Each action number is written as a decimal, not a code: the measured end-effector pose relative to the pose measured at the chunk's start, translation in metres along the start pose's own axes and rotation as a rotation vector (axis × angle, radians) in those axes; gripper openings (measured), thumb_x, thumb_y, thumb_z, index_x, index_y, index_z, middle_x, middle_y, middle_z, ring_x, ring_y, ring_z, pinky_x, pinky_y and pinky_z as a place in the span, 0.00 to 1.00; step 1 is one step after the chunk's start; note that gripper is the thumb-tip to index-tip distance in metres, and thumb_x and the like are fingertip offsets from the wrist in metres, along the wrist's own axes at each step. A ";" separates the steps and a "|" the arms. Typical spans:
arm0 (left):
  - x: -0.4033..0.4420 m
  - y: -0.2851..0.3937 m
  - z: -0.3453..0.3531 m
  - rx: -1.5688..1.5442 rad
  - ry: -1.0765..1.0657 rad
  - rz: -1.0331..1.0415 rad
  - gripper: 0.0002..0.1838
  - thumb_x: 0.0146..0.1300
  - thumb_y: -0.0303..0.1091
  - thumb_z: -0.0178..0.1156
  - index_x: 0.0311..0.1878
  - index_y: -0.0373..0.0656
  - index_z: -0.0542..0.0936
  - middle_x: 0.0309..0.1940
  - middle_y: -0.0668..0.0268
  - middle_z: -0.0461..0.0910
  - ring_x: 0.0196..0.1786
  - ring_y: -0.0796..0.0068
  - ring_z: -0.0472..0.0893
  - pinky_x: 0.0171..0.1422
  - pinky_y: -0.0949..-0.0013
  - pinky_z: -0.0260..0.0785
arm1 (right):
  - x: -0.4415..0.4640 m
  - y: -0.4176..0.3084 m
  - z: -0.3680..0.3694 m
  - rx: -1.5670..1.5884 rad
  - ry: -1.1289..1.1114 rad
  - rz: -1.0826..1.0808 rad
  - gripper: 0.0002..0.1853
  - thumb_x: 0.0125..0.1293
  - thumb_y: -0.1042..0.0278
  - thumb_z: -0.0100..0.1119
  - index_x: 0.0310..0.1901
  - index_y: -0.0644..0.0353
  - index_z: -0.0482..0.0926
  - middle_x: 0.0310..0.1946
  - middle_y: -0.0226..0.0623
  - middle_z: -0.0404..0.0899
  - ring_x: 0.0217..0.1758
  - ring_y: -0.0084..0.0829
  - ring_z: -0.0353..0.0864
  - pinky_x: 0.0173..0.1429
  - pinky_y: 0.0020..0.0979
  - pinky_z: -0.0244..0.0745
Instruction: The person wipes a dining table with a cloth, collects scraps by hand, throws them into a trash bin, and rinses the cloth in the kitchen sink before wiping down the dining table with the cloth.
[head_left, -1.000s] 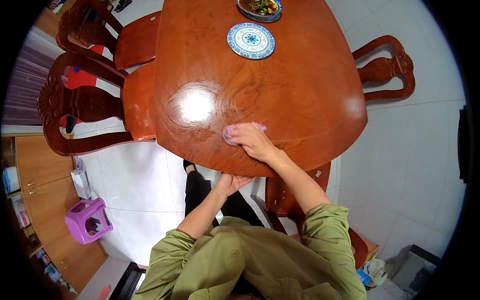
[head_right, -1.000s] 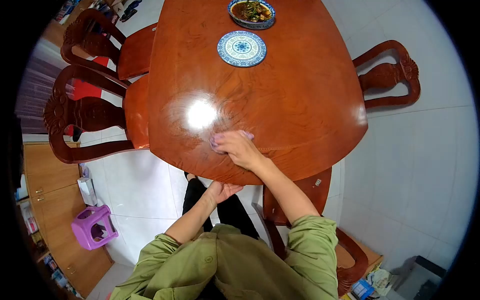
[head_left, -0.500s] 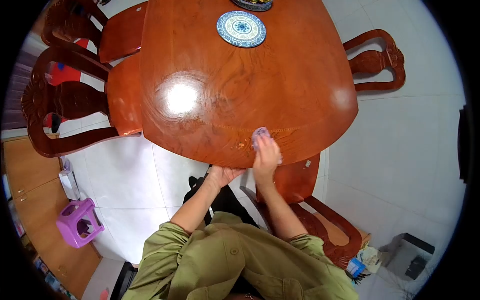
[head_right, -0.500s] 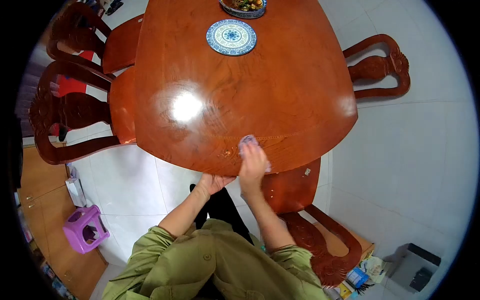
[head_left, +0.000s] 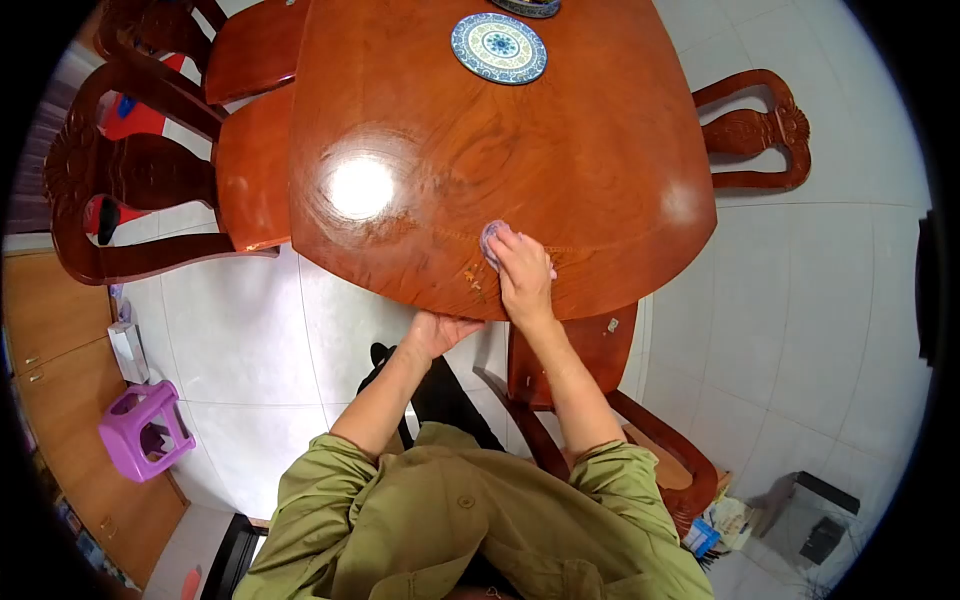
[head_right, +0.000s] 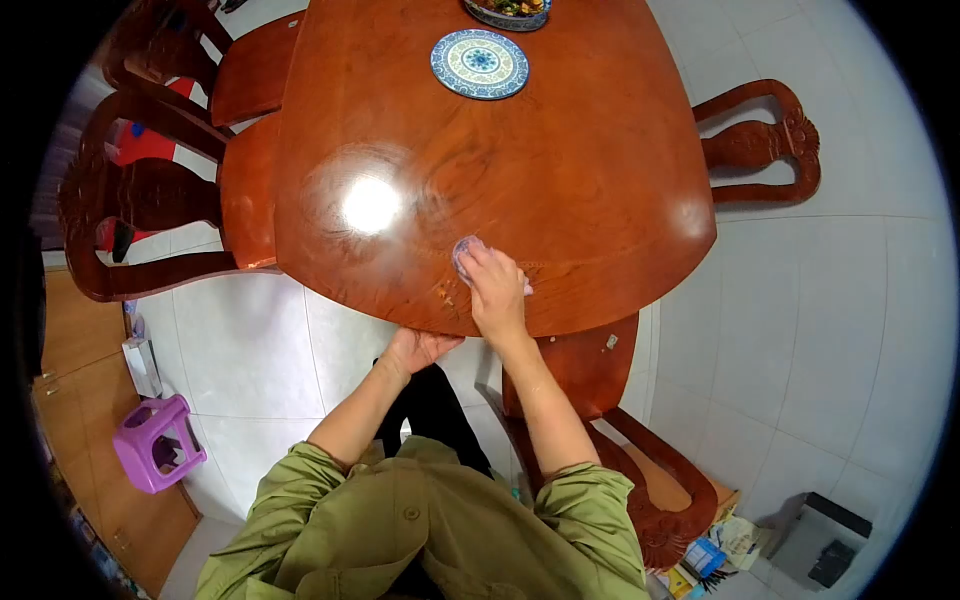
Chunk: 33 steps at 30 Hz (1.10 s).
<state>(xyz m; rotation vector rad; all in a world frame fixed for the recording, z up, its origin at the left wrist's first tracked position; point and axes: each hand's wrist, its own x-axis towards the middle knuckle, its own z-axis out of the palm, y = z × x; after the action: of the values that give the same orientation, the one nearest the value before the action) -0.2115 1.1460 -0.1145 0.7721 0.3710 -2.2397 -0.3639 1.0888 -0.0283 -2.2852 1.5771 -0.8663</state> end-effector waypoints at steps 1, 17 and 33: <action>0.000 0.002 0.001 -0.004 -0.004 0.008 0.30 0.71 0.54 0.38 0.65 0.41 0.65 0.63 0.56 0.68 0.65 0.57 0.69 0.69 0.50 0.60 | -0.008 -0.006 0.001 -0.044 0.006 0.001 0.20 0.55 0.80 0.53 0.51 0.58 0.77 0.55 0.38 0.75 0.56 0.42 0.70 0.57 0.39 0.62; -0.011 0.010 -0.009 -0.186 0.063 0.022 0.25 0.73 0.45 0.34 0.61 0.36 0.67 0.58 0.53 0.72 0.60 0.57 0.73 0.66 0.56 0.65 | -0.066 -0.084 0.018 0.087 0.035 0.071 0.16 0.56 0.80 0.53 0.47 0.64 0.78 0.49 0.44 0.77 0.51 0.45 0.72 0.58 0.40 0.64; -0.013 0.022 -0.046 -0.062 0.025 0.094 0.16 0.67 0.33 0.38 0.49 0.37 0.74 0.47 0.58 0.78 0.51 0.62 0.77 0.58 0.59 0.71 | -0.039 -0.094 0.034 0.093 -0.086 -0.165 0.19 0.49 0.79 0.54 0.45 0.57 0.79 0.49 0.36 0.76 0.49 0.42 0.72 0.51 0.39 0.64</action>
<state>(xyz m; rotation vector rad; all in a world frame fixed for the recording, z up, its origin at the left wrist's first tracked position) -0.1688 1.1594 -0.1429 0.7699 0.4057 -2.1232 -0.2808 1.1565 -0.0211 -2.3772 1.3007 -0.8485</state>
